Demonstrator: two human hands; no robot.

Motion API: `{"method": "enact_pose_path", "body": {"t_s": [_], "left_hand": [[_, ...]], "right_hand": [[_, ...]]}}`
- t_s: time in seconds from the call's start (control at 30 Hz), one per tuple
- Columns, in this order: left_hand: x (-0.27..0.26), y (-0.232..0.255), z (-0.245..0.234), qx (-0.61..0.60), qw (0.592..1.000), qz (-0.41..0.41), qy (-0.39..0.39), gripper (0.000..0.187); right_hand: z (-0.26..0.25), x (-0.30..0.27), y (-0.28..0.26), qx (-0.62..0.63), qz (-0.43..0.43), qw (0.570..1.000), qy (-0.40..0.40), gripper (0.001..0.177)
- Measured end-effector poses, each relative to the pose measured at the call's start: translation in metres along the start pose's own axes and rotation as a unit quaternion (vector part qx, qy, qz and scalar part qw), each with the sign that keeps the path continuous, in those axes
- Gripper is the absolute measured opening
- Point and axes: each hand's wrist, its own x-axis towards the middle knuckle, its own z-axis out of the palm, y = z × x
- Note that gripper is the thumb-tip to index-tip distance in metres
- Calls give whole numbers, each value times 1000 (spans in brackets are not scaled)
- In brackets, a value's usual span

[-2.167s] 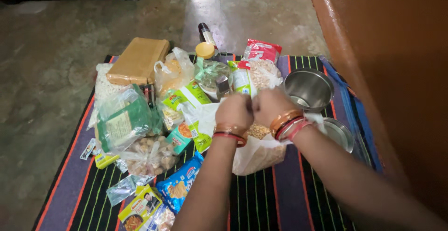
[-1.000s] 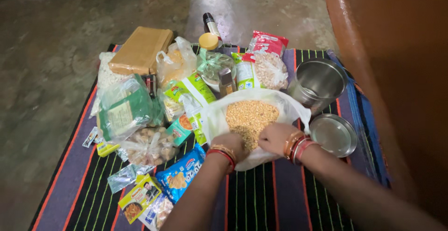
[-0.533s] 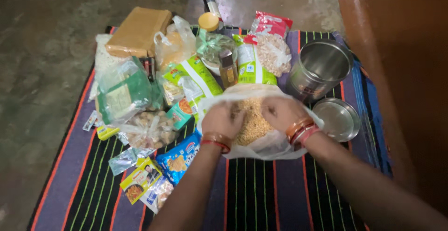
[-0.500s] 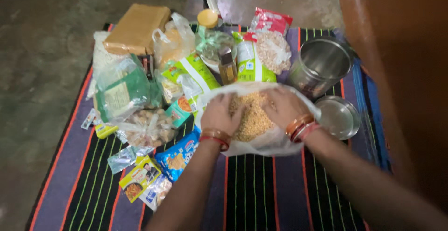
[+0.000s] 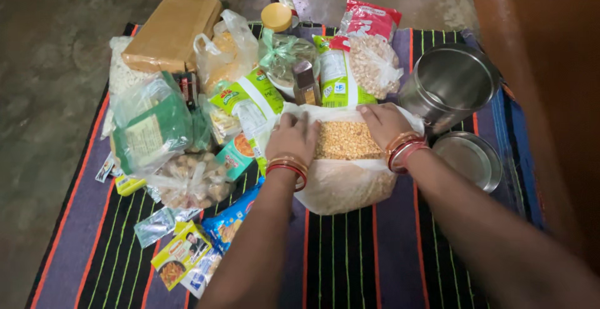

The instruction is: The person sits on the floor and opens a metal container. They then open a plastic bag of grains and transfer the contents into the metal container by hand.

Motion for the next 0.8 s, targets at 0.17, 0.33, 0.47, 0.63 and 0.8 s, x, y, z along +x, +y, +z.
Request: {"method": "enact_pose_path", "body": {"t_s": [0.17,0.33,0.47,0.63,0.8], "left_hand": [[8,-5,8,19,999,39,-5,53],[-11,-3,-14,-10,999,46,-6,48],[-42,14,-31,8,989,137,53,60],[-58,31,-47,95,988,120,-18,136],[-63,27,-56,137,974,92,-153,158]], "right_hand": [[9,-4,-7,7,52,998,22,28],[-27,-16,-39,-38,-16,999,15,27],[-54,-45,-77,-70,-110,991,5,32],[-70,-60,-102,-162,-119,979,-45,122],[-73,-68,-95,-170,-18,971,-167,161]]}}
